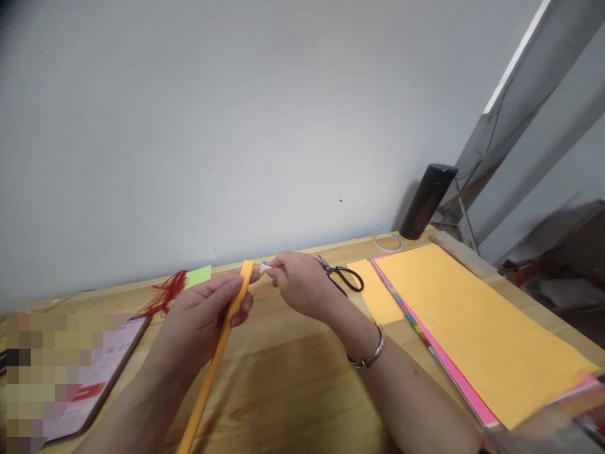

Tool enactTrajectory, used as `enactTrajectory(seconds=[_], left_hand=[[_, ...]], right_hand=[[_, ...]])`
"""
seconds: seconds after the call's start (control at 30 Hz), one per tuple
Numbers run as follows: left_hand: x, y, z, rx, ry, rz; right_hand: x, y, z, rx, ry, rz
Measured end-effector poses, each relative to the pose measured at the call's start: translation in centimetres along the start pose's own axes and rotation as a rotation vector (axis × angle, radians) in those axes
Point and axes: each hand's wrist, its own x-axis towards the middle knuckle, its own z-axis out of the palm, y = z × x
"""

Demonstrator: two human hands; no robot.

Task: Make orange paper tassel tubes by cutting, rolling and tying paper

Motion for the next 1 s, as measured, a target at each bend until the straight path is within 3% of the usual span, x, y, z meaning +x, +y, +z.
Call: enactTrajectory(seconds=[0.33, 0.43, 0.63, 0.83, 1.0], left_hand=[[0.1, 0.5, -0.3, -0.046, 0.056, 0.026], [0.1, 0.5, -0.4, -0.046, 0.063, 0.023], [0.3, -0.2, -0.8, 0.056, 0.087, -0.008], [0.8, -0.6, -0.7, 0.104, 0.086, -0.030], [0.9, -0.8, -0.5, 0.167, 0.088, -0.031]], right_hand=[[0.1, 0.5, 0.1, 0.208, 0.046, -0.027], [0.3, 0.8, -0.2, 0.113, 0.105, -0.044], [0.4, 1.3, -2.4, -0.229, 0.359, -0.016], [-0.8, -0.2, -3.3, -0.346, 0.279, -0.254], [-1.7, -1.5, -2.7, -0.498, 0.194, -0.344]])
